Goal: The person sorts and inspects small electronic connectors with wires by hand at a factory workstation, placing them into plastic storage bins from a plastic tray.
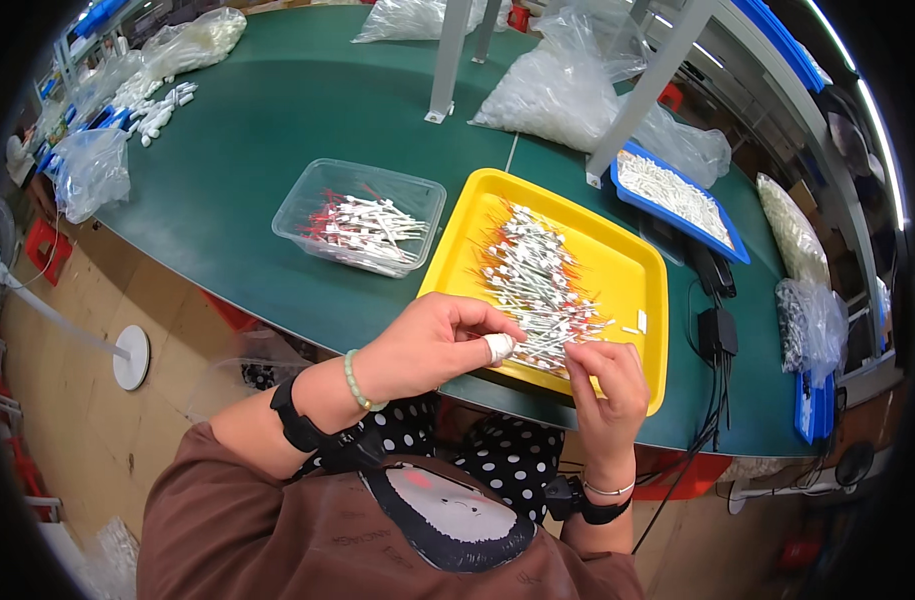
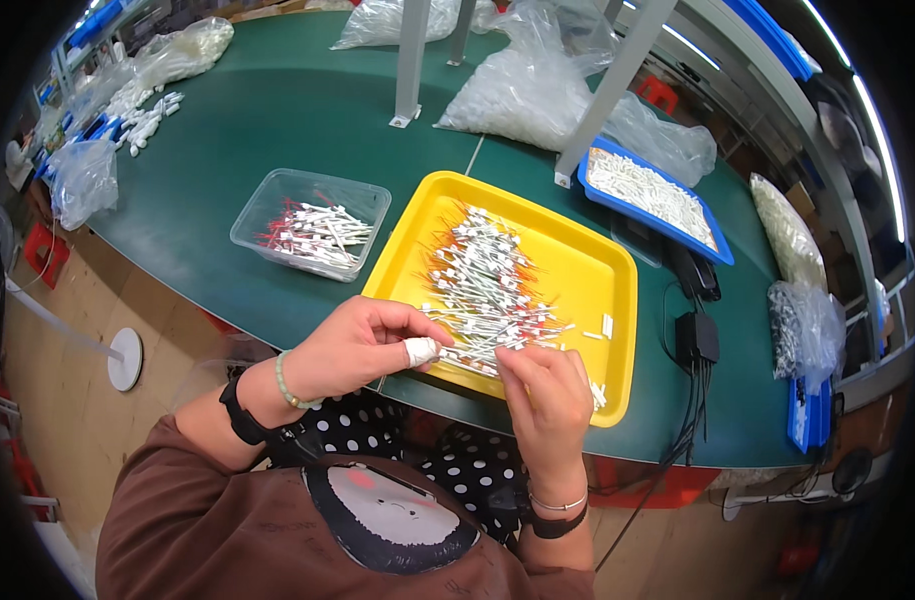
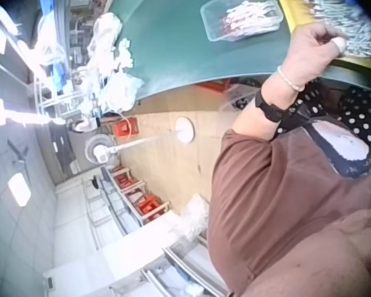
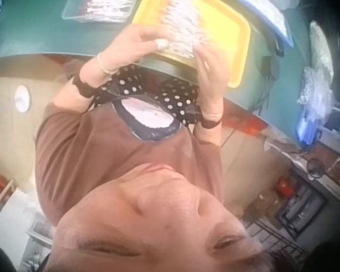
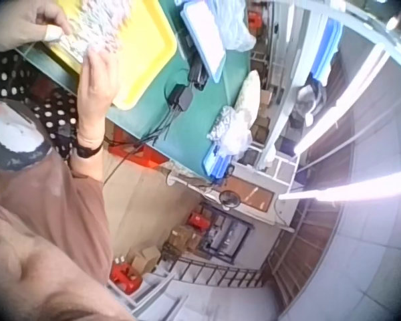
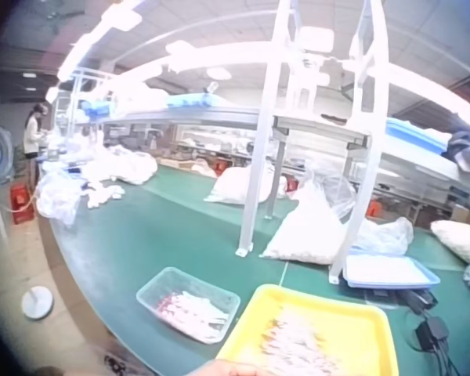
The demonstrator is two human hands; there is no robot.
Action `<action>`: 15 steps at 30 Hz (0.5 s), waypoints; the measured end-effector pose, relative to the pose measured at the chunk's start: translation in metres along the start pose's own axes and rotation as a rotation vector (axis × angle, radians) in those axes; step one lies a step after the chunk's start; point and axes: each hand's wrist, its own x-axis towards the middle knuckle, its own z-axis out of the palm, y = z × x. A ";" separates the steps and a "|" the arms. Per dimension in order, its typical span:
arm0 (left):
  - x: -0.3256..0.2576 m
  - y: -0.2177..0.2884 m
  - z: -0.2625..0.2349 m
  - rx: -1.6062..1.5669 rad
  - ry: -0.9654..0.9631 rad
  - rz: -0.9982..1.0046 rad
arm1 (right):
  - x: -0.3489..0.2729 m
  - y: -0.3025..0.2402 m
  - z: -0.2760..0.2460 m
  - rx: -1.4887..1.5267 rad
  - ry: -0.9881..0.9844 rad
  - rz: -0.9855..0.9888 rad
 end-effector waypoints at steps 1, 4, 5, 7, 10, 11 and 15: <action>0.000 -0.002 0.000 -0.002 -0.012 -0.020 | 0.000 0.000 -0.001 -0.053 -0.025 -0.049; -0.001 -0.002 0.000 0.000 -0.054 -0.044 | 0.004 -0.004 -0.002 -0.153 -0.077 -0.169; -0.001 -0.002 0.001 0.005 -0.090 -0.047 | 0.005 -0.006 -0.002 -0.206 -0.100 -0.238; -0.002 -0.006 0.004 0.065 -0.094 0.062 | 0.000 -0.004 0.004 -0.104 -0.088 -0.179; 0.001 -0.007 0.001 0.428 -0.052 0.305 | -0.004 -0.013 0.014 0.093 -0.045 -0.002; 0.001 -0.009 0.001 0.371 -0.033 0.276 | -0.003 -0.016 0.016 0.195 -0.009 0.108; 0.001 -0.004 -0.001 0.325 -0.011 0.238 | 0.000 -0.008 0.018 0.014 0.032 -0.323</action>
